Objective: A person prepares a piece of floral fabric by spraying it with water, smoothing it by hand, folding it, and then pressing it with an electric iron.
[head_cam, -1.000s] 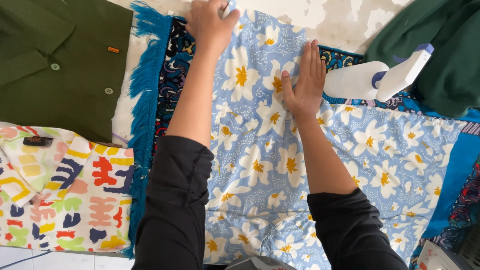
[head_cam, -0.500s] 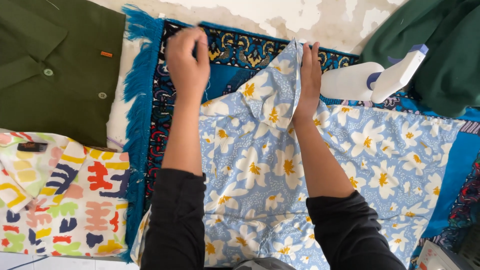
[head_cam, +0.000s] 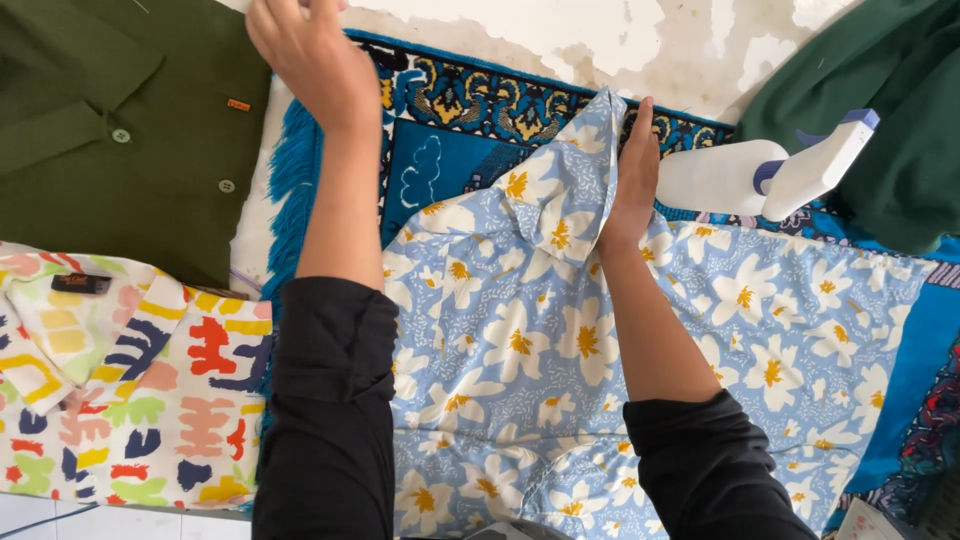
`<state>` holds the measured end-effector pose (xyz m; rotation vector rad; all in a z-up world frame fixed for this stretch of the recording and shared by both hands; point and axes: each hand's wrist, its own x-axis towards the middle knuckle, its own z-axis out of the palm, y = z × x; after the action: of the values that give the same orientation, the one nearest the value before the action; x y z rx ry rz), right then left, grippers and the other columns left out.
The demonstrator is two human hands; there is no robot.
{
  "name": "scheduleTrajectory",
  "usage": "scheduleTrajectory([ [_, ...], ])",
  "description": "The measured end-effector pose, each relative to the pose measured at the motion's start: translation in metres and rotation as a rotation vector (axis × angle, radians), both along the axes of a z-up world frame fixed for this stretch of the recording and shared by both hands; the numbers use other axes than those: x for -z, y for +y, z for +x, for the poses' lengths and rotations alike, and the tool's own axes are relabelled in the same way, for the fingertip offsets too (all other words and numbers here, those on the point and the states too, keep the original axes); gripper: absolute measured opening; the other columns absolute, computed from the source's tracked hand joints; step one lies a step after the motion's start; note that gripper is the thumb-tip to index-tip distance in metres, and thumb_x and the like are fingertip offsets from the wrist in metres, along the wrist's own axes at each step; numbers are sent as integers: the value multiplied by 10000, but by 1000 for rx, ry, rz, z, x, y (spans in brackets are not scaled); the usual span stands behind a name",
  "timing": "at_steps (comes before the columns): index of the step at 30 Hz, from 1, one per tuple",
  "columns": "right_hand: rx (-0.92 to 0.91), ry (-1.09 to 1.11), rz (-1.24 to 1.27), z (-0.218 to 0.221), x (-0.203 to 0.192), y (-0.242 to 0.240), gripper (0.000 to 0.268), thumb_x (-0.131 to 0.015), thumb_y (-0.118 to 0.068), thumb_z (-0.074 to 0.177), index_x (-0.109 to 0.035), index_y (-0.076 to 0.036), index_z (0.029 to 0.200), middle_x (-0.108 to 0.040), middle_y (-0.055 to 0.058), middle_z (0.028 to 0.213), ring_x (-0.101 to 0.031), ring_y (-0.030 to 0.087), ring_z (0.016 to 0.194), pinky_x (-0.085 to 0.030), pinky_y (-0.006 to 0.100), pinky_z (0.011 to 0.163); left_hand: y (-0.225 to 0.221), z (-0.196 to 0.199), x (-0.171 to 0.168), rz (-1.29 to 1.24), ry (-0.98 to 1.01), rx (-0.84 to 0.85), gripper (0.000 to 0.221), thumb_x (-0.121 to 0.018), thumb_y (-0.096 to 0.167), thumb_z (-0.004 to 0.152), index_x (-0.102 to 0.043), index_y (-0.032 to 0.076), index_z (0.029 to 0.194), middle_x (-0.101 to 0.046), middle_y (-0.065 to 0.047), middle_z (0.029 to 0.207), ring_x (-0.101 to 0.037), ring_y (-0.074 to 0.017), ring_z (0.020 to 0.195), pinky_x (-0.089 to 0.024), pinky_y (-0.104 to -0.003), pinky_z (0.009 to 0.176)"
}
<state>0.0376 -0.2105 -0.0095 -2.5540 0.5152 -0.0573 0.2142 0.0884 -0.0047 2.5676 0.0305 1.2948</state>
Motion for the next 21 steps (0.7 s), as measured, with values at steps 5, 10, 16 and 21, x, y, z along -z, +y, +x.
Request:
scheduleTrajectory([
  [5,-10,-16,-36,2,-1,3,758,-528,-435,1118,-56,-166,1645,-344,140,1670,-349,357,1525,-307,482,1216,-84,-103,-51,-86,674,870,543,-764,468,820,-585,134,1208,-598,-100,1180,-548,-288,1089,-428,-463,906],
  [10,-67,-83,-76,-1,4,0,670,-490,-312,1153,-77,-107,1639,-338,158,1672,-370,343,1521,-331,468,1223,-113,-163,-12,374,731,904,1081,-880,815,521,-594,162,1334,-558,-47,1331,-509,-291,1200,-409,-491,981],
  [16,-157,-287,-76,-5,-2,6,800,-364,-23,833,-261,-23,1626,-318,217,1661,-373,376,1525,-264,491,1278,-87,-109,-6,-750,911,773,492,-564,-21,876,-760,314,1179,-765,-12,1097,-700,-285,1104,-529,-415,975],
  [21,-178,-269,-180,-3,7,4,548,-442,-229,1119,-303,-8,1601,-346,187,1654,-373,354,1543,-321,499,1276,-54,-27,6,-801,650,452,149,-693,145,929,-709,116,1074,-765,-39,960,-731,-166,848,-619,-316,729],
])
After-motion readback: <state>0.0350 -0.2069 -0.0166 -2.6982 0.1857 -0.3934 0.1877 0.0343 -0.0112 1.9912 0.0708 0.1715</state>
